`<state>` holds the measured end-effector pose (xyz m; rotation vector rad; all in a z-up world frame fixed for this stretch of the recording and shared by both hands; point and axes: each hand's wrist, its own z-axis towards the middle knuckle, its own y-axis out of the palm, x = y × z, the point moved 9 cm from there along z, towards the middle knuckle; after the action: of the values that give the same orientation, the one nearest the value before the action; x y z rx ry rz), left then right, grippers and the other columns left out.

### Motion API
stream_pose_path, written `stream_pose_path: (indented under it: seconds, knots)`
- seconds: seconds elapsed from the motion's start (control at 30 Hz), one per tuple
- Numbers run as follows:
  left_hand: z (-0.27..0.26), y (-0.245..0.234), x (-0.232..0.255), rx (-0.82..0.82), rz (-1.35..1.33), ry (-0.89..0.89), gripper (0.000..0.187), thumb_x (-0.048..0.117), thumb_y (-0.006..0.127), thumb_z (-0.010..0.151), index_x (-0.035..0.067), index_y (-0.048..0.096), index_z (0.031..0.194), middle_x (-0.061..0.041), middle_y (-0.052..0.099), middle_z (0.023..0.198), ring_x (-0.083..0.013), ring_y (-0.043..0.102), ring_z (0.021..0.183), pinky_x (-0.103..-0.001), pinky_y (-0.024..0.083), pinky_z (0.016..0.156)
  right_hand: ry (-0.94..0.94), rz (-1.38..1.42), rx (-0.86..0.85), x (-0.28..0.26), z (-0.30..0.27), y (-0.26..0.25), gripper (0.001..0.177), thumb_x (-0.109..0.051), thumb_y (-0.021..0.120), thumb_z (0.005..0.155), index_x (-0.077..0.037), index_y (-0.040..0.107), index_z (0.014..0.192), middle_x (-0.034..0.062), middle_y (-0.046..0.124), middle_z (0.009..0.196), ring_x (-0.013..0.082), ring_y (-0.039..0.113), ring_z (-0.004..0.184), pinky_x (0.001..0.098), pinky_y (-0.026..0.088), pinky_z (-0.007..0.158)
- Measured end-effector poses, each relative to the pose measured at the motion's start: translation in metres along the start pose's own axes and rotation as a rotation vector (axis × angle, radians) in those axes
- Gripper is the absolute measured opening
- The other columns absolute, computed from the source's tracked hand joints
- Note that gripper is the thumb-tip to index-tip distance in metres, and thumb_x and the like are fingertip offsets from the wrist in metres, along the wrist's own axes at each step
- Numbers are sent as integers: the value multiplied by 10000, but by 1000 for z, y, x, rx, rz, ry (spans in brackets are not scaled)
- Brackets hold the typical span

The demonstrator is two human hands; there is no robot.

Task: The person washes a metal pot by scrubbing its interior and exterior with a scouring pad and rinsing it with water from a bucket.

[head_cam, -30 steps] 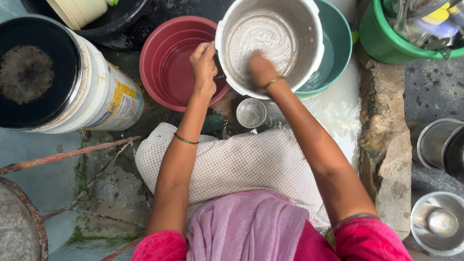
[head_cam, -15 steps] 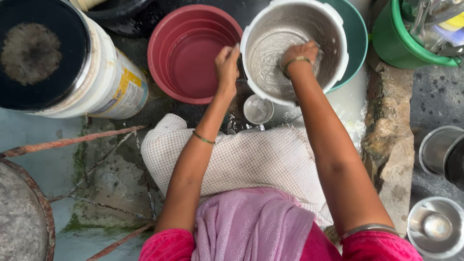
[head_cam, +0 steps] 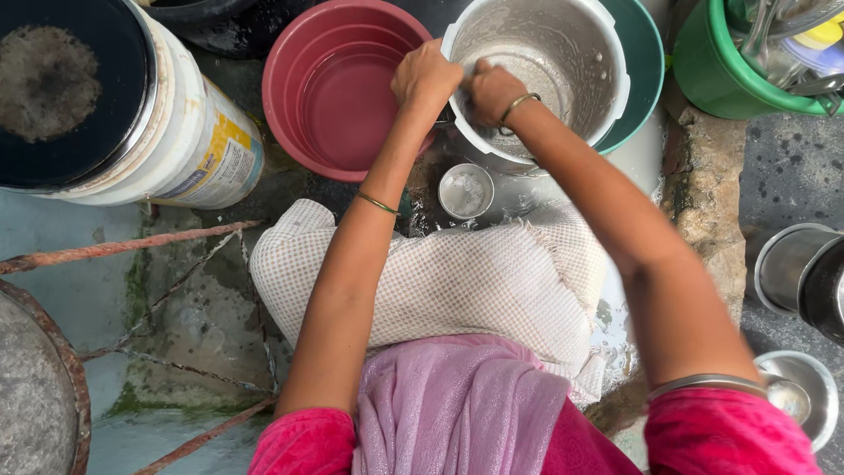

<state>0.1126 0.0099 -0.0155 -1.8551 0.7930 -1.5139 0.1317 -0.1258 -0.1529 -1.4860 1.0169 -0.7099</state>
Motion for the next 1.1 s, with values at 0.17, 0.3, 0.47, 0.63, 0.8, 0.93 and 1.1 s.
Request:
stream_pose_path:
  seconds: [0.17,0.3,0.47,0.63,0.8,0.93,1.1]
  knots:
    - [-1,1,-9,-43,-19,-19,331,238,624,754,210,776,1046,-102,768,1039,-330,709,1044,-493,540,881,-172,293,-163,-33,-68,-13,519,-213,719,724,0,603,1182,195,711,1107,353,700,1022,433,566,884]
    - [-6,4,-9,-20,22,-11,316,204,610,775,185,788,1035,-127,765,1038,-353,703,1049,-514,528,889,46,118,-94,-16,-51,-19,313,-165,456,1123,-7,552,1376,255,698,1095,402,715,916,495,587,783]
    - [-31,-13,-16,12,-128,-2,370,195,619,732,195,782,1064,-113,776,1024,-350,720,1012,-503,541,854,71,-357,100,33,-27,-56,185,-81,621,953,-1,757,1050,238,710,1188,341,751,943,410,619,720]
    - [-39,-15,-17,23,-162,-28,362,198,614,740,199,780,1063,-120,770,1021,-369,711,994,-502,529,864,240,-241,-542,11,-94,-20,327,-319,694,930,-92,726,1164,178,675,1213,331,667,1147,434,566,896]
    - [-32,-7,-4,103,-102,45,335,182,585,763,154,777,1037,-168,742,1007,-412,678,986,-534,503,860,60,-6,-153,-25,-88,-27,347,-229,540,1052,53,610,1242,282,676,1209,394,698,1078,474,569,923]
    - [-32,-1,-8,59,-22,12,281,184,571,799,38,747,963,-197,744,1013,-407,697,993,-522,516,903,579,314,-99,51,-91,-44,463,-201,484,1045,134,470,1364,331,680,1185,442,690,1099,518,545,946]
    - [-27,-5,-7,89,-49,41,280,175,575,773,50,747,956,-199,740,978,-404,702,945,-524,518,855,-153,-71,-197,-17,-110,-17,542,-154,543,960,-25,441,1476,298,363,1527,519,370,1335,547,468,960]
